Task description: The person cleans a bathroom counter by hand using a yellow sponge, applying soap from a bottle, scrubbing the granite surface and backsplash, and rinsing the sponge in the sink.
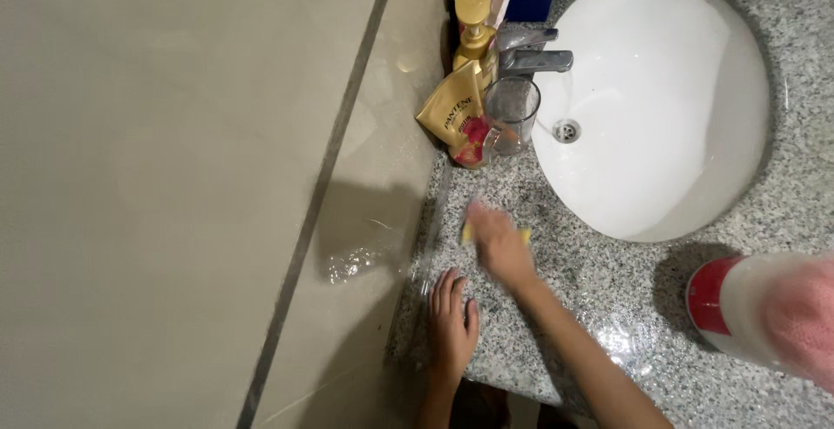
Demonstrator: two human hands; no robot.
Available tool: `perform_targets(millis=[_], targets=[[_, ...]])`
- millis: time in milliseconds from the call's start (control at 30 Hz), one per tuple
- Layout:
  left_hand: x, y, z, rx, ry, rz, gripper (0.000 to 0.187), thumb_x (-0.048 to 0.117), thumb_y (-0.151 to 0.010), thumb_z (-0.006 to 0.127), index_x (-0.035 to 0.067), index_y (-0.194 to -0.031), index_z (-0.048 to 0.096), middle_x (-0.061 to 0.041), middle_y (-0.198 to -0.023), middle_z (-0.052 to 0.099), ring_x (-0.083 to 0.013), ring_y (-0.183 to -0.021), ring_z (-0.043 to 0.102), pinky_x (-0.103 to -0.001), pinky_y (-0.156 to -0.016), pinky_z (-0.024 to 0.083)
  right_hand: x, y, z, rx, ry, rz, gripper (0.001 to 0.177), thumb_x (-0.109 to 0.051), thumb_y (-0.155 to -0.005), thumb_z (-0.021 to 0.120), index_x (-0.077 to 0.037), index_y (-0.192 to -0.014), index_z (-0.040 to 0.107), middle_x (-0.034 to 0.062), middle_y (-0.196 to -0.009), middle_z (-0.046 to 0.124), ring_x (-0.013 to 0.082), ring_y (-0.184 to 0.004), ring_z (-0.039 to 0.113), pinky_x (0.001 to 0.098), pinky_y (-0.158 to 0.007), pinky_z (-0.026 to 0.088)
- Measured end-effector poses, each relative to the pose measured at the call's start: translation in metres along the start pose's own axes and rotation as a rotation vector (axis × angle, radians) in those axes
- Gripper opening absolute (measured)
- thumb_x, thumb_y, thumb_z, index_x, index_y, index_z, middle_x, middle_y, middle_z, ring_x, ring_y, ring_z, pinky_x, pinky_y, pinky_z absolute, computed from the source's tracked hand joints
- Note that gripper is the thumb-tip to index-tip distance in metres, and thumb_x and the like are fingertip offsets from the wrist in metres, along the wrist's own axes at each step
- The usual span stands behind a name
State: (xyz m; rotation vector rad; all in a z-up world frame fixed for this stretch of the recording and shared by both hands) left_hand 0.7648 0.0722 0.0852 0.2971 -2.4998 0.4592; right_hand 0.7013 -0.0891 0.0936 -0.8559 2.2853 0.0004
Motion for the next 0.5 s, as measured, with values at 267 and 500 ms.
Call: perform_targets(millis=[267, 500], targets=[[-0.008, 0.016, -0.01, -0.022, -0.027, -0.041, 0.043, 0.018, -0.097, 0.059, -0.003, -0.134, 0.056, -0.021, -0.152, 0.049, -0.041, -0.143, 0.042, -0.057, -0.119, 0.029, 0.091, 0.014, -0.06, -0.104, 0.022, 0.408, 0.042, -0.001, -0.103, 0.047, -0.015, -0.14, 0.062, 0.0166, -0.151, 0.051, 0.0304, -0.097, 0.069, 0.0428, -0.08, 0.063], [-0.009, 0.014, -0.008, 0.012, -0.057, -0.047, 0.041, 0.018, -0.095, 0.06, -0.002, -0.131, 0.058, -0.02, -0.151, 0.05, -0.0404, -0.142, 0.043, -0.057, -0.119, 0.029, 0.001, 0.059, -0.032, 0.153, -0.206, -0.212, 0.023, 0.0, -0.101, 0.051, -0.007, -0.099, 0.072, 0.0106, -0.11, 0.075, 0.0245, -0.102, 0.074, 0.0324, -0.085, 0.06]])
Point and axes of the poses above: each hand's wrist, its own y-axis away from the middle knuckle, its own z-axis out of the palm, x = y × z, the point moved 8 cm from there along -y, towards the middle knuckle
